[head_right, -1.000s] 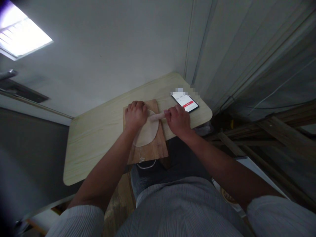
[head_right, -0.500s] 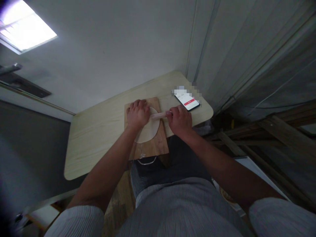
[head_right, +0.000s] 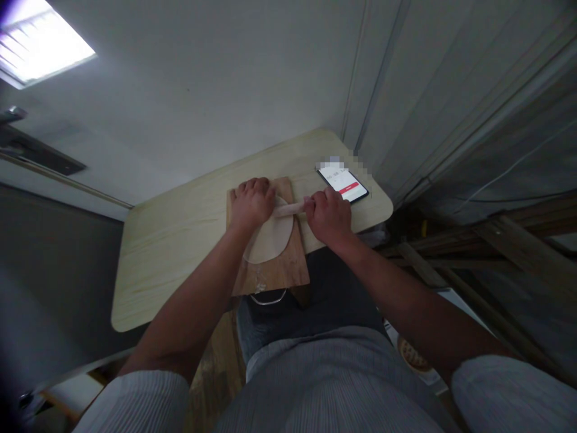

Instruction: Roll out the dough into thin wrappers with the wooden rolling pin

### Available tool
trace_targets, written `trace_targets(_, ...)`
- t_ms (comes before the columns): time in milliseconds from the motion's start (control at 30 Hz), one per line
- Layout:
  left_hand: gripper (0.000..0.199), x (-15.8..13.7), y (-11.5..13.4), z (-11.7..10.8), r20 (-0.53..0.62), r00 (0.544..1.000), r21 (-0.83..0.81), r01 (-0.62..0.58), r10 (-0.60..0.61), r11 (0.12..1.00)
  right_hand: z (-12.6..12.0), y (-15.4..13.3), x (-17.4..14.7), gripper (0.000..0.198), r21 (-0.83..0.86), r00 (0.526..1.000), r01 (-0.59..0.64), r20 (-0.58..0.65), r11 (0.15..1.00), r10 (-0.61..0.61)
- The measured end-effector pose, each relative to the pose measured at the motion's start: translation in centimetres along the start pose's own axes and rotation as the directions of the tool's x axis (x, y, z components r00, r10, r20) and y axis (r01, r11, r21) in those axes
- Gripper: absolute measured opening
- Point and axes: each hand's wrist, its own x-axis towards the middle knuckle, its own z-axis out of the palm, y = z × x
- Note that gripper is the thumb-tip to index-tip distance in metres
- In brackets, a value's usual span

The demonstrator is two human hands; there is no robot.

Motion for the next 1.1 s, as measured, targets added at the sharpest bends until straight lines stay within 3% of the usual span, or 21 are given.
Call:
trace_targets(533, 0.041, 1.8, 0.0, 0.0, -0.008, 0.999, 0.121, 0.048, -0.047, 0.991, 0.4, -0.4, 1.8, 0.055, -0.1, 1.0, -0.006, 0.017, 0.995, 0.008)
trace_targets(1100, 0.046, 3.8, -0.2, 0.2, -0.005, 0.996, 0.119, 0.09, -0.09, 0.989, 0.9, -0.4, 3.4, 0.05, -0.137, 1.0, 0.007, 0.008, 0.991, -0.006)
